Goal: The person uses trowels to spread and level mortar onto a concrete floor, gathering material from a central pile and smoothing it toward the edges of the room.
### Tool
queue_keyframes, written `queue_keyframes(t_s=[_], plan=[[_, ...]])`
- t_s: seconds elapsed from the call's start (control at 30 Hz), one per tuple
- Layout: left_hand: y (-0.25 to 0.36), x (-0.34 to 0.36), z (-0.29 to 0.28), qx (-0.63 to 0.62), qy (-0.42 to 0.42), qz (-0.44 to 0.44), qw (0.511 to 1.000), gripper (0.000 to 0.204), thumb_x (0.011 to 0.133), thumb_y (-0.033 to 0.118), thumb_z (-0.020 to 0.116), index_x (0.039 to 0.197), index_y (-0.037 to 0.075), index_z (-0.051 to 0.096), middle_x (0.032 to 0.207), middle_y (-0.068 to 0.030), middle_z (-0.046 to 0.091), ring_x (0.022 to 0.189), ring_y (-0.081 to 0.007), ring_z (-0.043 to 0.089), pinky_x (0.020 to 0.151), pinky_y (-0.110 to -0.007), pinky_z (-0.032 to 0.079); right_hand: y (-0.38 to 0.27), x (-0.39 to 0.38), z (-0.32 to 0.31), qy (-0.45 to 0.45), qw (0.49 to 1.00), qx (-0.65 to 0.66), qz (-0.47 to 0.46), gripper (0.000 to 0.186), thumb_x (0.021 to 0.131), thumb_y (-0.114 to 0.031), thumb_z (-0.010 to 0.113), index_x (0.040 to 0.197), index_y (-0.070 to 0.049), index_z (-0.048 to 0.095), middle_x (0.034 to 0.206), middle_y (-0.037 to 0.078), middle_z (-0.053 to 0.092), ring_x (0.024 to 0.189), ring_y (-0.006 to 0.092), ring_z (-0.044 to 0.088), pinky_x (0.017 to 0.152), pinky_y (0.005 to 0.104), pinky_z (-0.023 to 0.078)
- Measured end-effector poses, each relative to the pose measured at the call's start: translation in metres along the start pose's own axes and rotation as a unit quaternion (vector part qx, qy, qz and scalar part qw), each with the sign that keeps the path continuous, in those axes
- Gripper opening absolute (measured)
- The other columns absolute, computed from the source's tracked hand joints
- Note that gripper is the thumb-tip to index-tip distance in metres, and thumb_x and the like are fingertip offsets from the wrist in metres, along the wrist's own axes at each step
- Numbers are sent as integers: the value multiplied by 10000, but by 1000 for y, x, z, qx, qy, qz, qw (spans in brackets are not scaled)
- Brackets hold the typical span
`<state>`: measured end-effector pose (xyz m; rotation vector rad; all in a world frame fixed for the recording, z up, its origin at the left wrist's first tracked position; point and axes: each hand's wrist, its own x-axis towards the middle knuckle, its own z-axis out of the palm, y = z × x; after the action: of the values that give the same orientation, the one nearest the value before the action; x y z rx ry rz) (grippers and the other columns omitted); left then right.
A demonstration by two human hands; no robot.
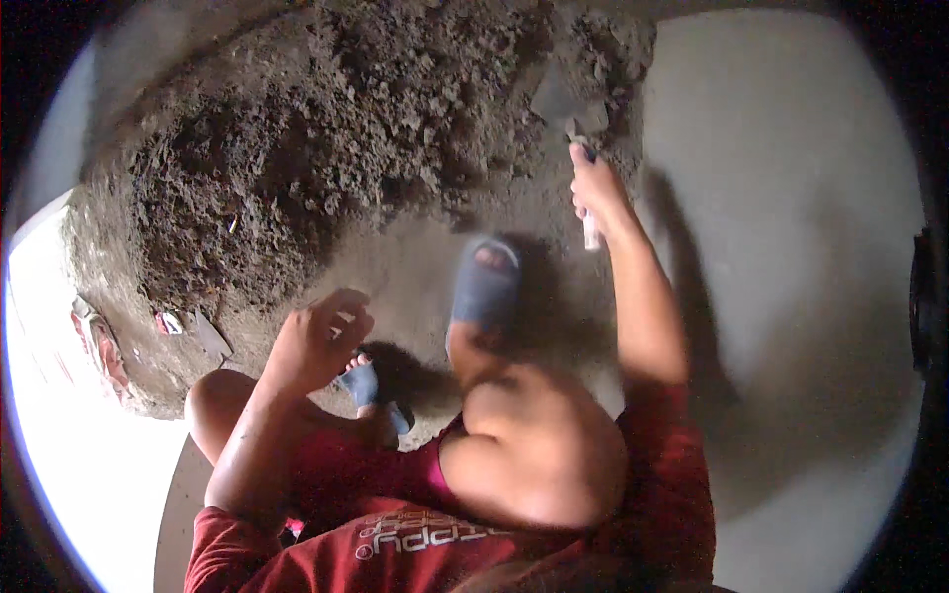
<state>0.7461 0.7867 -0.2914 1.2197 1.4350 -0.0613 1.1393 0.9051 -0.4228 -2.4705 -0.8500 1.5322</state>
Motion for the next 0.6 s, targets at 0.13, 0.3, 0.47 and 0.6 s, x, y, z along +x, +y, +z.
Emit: queue_keyframes(t_s=[0.13, 0.3, 0.47, 0.6], plan=[[-11, -2, -8, 39, 41, 27, 998, 282, 921, 244, 650, 1126, 52, 639, 977, -109, 707, 770, -199, 674, 723, -333, 530, 45, -8, 20, 75, 992, -98, -31, 559, 964, -576, 464, 1038, -36, 588, 620, 70, 564, 452, 211, 540, 433, 375, 444], [-1, -8, -8, -17, 59, -21, 998, 270, 910, 220, 656, 1116, 47, 641, 974, -106, 703, 781, -206, 682, 728, -339, 537, -9, 26, 8, 33, 999, -35, 17, 638, 972, -567, 452, 856, 41, 604, 594, 100, 571, 419, 224, 552, 370, 360, 409], [1, 3, 1, 3, 33, 29, 999, 268, 897, 217, 659, 1095, 38, 635, 991, -115, 699, 830, -273, 703, 755, -362, 555, 20, 55, 17, 190, 966, -150, -89, 630, 981, -517, 441, 877, 82, 607, 617, 162, 617, 438, 279, 610, 503, 397, 516], [-3, -3, -3, 20, 26, 3, 999, 277, 897, 232, 662, 1091, 36, 632, 980, -117, 702, 848, -269, 707, 759, -363, 556, -30, 25, 27, 79, 990, -103, -53, 644, 978, -528, 433, 890, 87, 602, 627, 172, 637, 454, 283, 633, 434, 398, 500]])
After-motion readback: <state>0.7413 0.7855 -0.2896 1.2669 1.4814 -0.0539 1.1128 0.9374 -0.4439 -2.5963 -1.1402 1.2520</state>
